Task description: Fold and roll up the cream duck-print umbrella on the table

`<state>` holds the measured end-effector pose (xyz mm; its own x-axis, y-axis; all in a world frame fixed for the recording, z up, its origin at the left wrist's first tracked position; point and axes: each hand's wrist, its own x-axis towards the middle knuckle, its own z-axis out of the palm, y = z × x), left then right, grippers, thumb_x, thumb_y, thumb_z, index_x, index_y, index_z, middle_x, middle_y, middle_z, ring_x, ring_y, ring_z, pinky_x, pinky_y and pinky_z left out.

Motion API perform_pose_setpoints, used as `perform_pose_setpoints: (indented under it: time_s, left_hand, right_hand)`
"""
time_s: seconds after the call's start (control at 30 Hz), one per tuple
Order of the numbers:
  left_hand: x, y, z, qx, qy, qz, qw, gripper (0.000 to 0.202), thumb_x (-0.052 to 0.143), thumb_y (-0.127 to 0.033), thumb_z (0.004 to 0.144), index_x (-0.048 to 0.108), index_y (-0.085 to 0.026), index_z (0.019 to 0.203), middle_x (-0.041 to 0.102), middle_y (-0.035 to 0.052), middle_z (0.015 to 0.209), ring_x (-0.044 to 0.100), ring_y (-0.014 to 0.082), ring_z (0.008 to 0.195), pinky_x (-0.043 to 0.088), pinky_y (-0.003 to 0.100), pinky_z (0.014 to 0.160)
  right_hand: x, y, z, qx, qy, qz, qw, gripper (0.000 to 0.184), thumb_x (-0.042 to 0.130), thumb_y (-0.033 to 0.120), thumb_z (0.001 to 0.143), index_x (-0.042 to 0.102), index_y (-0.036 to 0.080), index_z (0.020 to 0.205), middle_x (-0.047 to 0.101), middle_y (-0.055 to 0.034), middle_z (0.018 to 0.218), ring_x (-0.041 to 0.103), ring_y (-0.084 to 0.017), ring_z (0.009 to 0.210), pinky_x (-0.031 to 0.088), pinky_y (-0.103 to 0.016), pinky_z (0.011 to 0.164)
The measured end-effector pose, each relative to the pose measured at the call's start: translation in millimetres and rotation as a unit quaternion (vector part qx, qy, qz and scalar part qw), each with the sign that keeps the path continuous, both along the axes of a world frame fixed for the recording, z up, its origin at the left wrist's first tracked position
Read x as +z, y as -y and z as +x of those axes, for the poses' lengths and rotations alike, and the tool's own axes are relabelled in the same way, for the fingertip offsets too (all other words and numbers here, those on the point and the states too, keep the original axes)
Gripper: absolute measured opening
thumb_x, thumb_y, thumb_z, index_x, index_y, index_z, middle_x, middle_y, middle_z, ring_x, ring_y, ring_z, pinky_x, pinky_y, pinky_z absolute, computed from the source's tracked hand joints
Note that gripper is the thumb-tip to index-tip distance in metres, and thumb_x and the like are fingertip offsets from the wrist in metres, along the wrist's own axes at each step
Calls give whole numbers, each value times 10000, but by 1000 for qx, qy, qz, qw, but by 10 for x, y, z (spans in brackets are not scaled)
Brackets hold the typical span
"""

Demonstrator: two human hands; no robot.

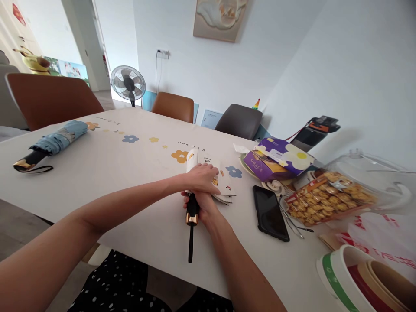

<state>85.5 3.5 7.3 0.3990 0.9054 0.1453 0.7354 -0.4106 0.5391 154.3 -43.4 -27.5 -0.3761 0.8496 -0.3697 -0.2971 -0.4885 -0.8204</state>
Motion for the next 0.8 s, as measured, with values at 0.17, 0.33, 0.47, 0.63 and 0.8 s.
perform_pose_setpoints:
  time_s: [0.17,0.33,0.47,0.63,0.8]
  left_hand:
    - [-75,-140,191,-22,-76,8,997,182,621,-269,598,510,-194,723,553,90,895,491,280,932,353,373,832]
    - [-103,-147,193,36,-34,-2,999,64,513,-222,710,500,-195,654,574,63,810,538,242,842,369,346,776]
    - [-58,-75,180,64,-18,29,997,197,459,-232,781,479,-179,593,562,67,729,553,225,770,369,332,724]
    - [-39,1,169,78,-44,130,987,174,393,-179,829,534,-180,726,536,76,776,535,224,816,356,306,671]
    - [15,83,51,151,18,176,973,223,313,-280,892,523,-210,869,539,53,910,519,177,800,345,272,629]
  right_hand:
    - [2,10,-2,4,-25,20,999,159,606,267,700,501,180,781,499,23,514,442,-86,407,426,-222,339]
    - [-14,-4,-25,14,-9,7,1000,119,584,231,680,518,166,755,472,35,469,432,-81,390,421,-216,326]
    - [-5,7,-33,-2,-9,7,1000,141,602,230,661,513,167,751,456,43,444,439,-91,376,416,-222,318]
    - [-9,10,-34,-3,-8,3,1000,155,614,242,649,510,167,735,452,47,423,439,-96,356,422,-236,319]
    - [-33,-20,-30,-10,-4,-16,1000,108,592,182,625,519,146,696,454,41,424,441,-90,358,408,-215,318]
